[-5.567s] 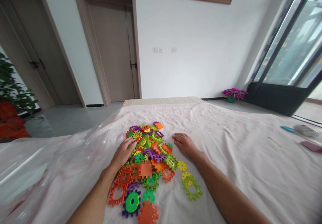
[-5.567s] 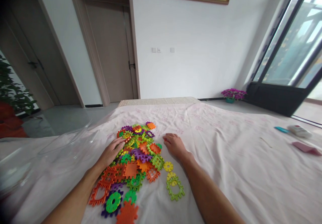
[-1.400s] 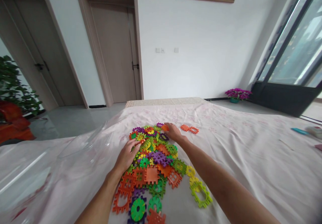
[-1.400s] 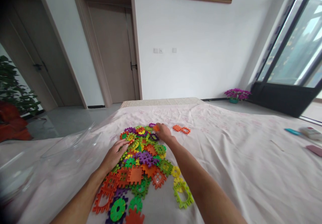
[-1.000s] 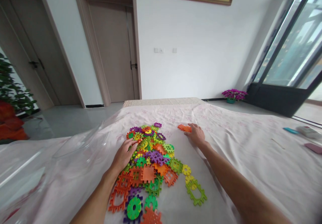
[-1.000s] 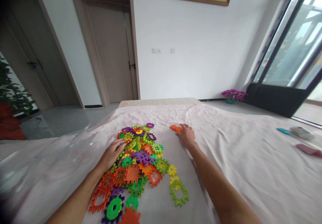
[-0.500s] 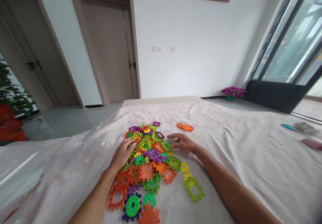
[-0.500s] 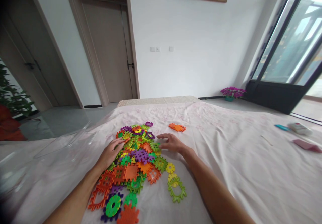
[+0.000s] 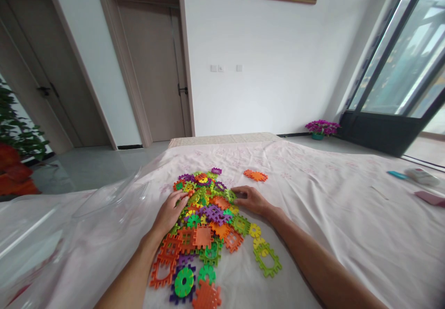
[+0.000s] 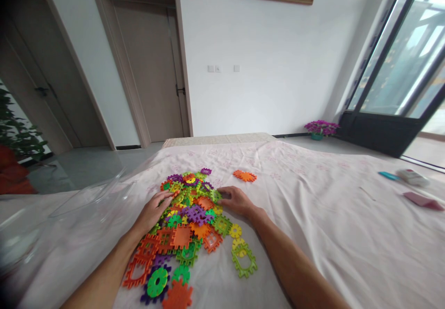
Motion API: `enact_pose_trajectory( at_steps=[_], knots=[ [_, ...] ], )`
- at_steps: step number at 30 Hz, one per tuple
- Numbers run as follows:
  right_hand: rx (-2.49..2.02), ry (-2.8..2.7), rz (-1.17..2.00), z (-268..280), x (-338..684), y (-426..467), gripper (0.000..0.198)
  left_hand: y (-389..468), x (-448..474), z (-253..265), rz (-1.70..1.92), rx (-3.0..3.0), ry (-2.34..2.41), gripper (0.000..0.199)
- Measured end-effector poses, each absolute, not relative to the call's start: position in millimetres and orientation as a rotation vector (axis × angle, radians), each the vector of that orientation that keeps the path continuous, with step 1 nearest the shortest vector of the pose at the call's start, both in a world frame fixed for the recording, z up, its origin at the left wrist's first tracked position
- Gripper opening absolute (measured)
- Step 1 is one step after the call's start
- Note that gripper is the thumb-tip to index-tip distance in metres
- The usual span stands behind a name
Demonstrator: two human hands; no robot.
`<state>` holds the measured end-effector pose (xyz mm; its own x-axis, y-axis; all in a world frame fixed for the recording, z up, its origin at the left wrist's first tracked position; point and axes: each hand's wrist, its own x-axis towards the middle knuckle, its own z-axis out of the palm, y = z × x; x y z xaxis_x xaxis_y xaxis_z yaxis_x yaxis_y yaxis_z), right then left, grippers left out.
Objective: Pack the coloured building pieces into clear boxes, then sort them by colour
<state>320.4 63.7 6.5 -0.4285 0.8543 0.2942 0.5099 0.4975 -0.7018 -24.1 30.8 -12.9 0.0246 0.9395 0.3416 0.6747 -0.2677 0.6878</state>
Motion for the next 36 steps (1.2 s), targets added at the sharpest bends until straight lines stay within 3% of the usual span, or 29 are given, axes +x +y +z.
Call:
enact_pose_trajectory(
  at_steps=[8, 14, 26, 31, 36],
  knots=[
    [-1.200, -1.932, 0.673, -6, 327, 71, 0.049, 28, -23, -10, 1.093, 1.967, 1.649, 0.045],
    [-1.337, -1.863, 0.446, -6, 355, 79, 0.046, 27, -23, -8, 1.078, 1.960, 1.654, 0.045],
    [-2.032, -1.749, -0.093, -5, 484, 62, 0.043, 33, -26, -17, 1.105, 1.973, 1.637, 0.042],
    [-2.077, -1.727, -0.297, -9, 492, 59, 0.044, 32, -25, -15, 1.064, 1.993, 1.638, 0.045],
    [-1.987, -1.840, -0.154, -8, 489, 60, 0.034, 34, -26, -18, 1.057, 2.001, 1.634, 0.048]
  ],
)
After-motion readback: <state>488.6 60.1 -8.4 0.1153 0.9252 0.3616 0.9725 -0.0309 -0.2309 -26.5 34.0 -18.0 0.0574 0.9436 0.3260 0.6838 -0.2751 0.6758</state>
